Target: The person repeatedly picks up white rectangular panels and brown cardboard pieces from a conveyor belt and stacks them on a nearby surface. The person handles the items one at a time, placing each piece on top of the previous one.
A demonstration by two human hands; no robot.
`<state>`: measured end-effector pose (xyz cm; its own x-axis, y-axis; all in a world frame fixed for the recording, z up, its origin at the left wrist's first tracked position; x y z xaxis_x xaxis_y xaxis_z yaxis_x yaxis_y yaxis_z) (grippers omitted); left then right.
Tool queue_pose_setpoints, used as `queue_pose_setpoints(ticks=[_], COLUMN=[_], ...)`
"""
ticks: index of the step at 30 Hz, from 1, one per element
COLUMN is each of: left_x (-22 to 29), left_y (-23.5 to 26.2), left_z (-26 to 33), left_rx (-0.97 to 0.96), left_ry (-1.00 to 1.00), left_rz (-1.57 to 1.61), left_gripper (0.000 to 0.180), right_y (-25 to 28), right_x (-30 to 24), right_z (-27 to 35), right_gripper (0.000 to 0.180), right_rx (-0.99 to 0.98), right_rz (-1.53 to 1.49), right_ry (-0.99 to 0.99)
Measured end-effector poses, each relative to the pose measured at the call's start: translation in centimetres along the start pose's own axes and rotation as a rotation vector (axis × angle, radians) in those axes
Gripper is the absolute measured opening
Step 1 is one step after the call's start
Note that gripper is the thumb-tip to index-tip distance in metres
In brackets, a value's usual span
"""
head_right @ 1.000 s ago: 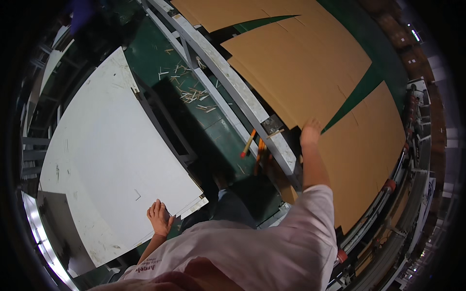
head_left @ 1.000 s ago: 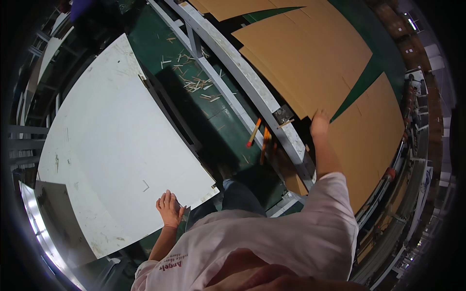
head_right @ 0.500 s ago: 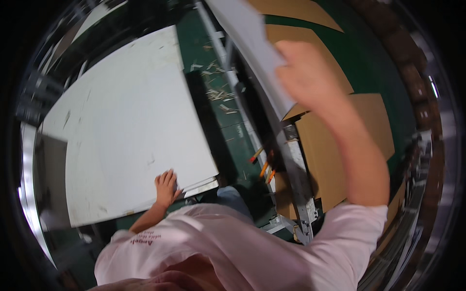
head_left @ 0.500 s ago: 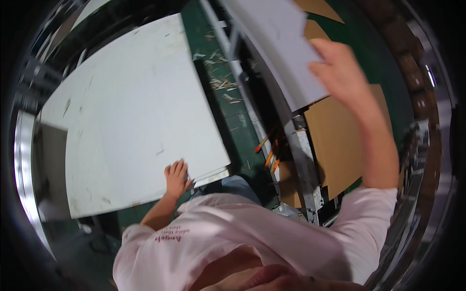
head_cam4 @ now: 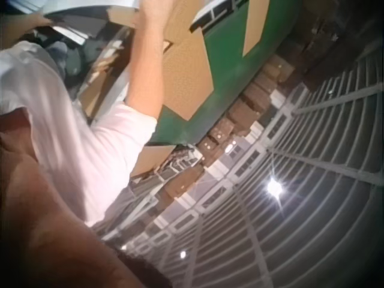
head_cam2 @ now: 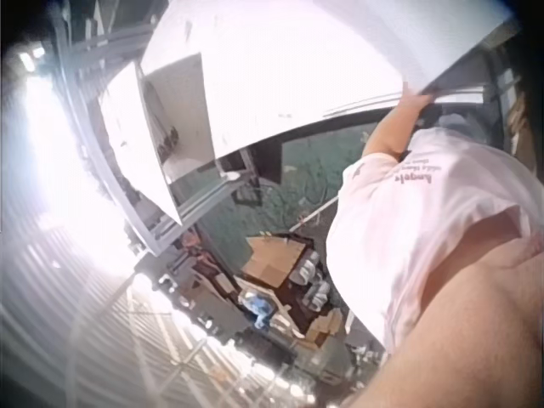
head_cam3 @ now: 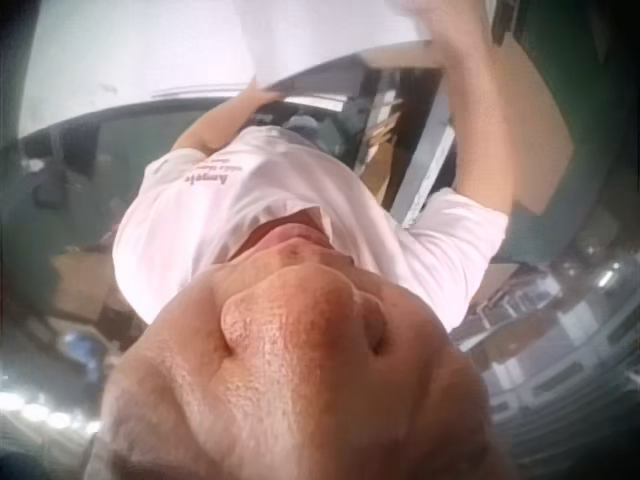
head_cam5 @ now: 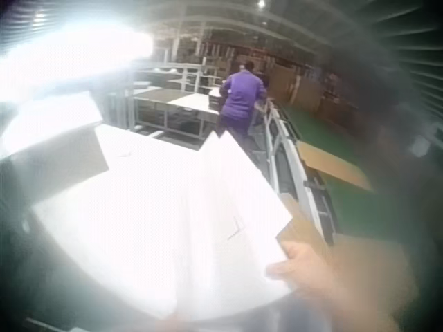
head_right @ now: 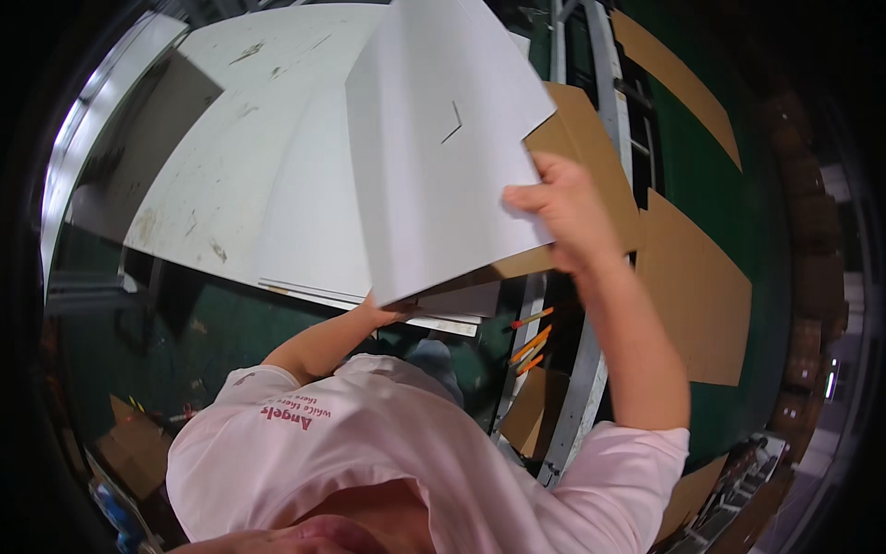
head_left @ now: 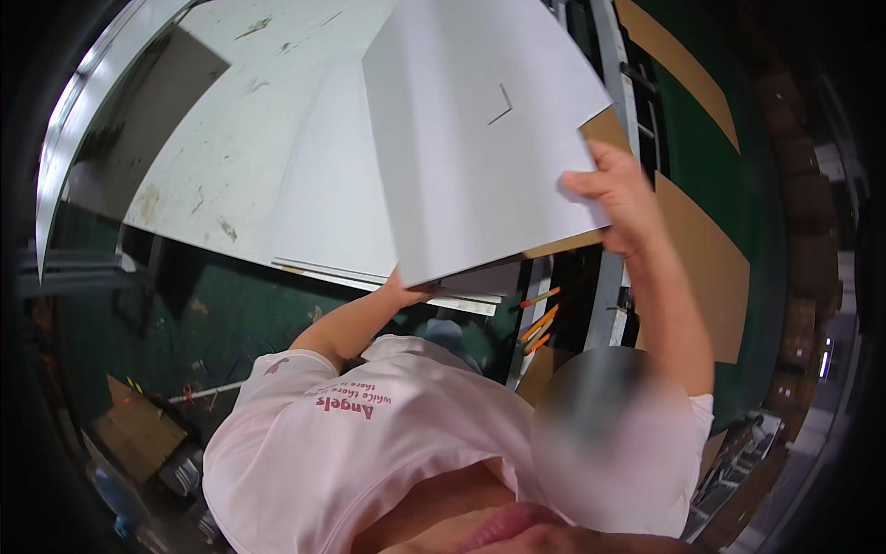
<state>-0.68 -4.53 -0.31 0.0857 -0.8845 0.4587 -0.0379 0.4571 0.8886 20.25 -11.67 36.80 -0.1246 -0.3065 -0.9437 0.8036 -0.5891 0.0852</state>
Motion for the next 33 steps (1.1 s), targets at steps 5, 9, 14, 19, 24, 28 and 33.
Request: queue_pose_setpoints(ticks=[5,9,14,19,24,28,33], left_x=[0.6,1.8,4.1,1.6,2.0,1.8,0.9], left_y=[-0.7,1.5,7.0,9.1,6.1,4.9,5.1], left_z=[0.4,2.1,6.3,2.2,-2.3,-2.7,-3.8], left_rx=[-0.124,-0.093,-0.177,0.257,-0.105,-0.036,-0.007], left_ry=[0.141,0.072,0.18,0.11,0.162,0.062,-0.193], left_rz=[0.109,0.03,0.315,0.239,-0.19,-0.193,-0.122], left_gripper=[0.062,0.065,0.039,0.068,0.073,0.063,0.031], right_y=[-7.9,-11.4,-10.0,-8.2,-1.4,12.1,25.2], right_x=[8.5,17.7,29.9,33.4,35.6,34.9,38.0], right_z=[-2.5,-3.6,-5.8,-7.7,-6.9,-10.0,-13.0], right_gripper=[0.038,0.04,0.041,0.023,0.02,0.026,0.05], right_rx=[-0.078,-0.099,-0.026,-0.16,-0.021,0.683,0.751], right_rz=[-0.253,-0.239,-0.103,0.352,0.317,0.549,0.626], right_ry=[-0.073,-0.133,-0.199,-0.342,0.169,0.102,-0.07])
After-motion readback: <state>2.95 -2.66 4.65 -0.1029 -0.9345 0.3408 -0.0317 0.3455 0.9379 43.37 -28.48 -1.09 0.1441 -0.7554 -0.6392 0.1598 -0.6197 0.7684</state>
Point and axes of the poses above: each hand's wrist, its own z-axis away from the middle knuckle, its own y-axis out of the back of the hand, x = y × z, the point moved 1 cm from there along -z, towards the middle knuckle, and after that the axes turned 1 degree about x, right-handed, at the moved point
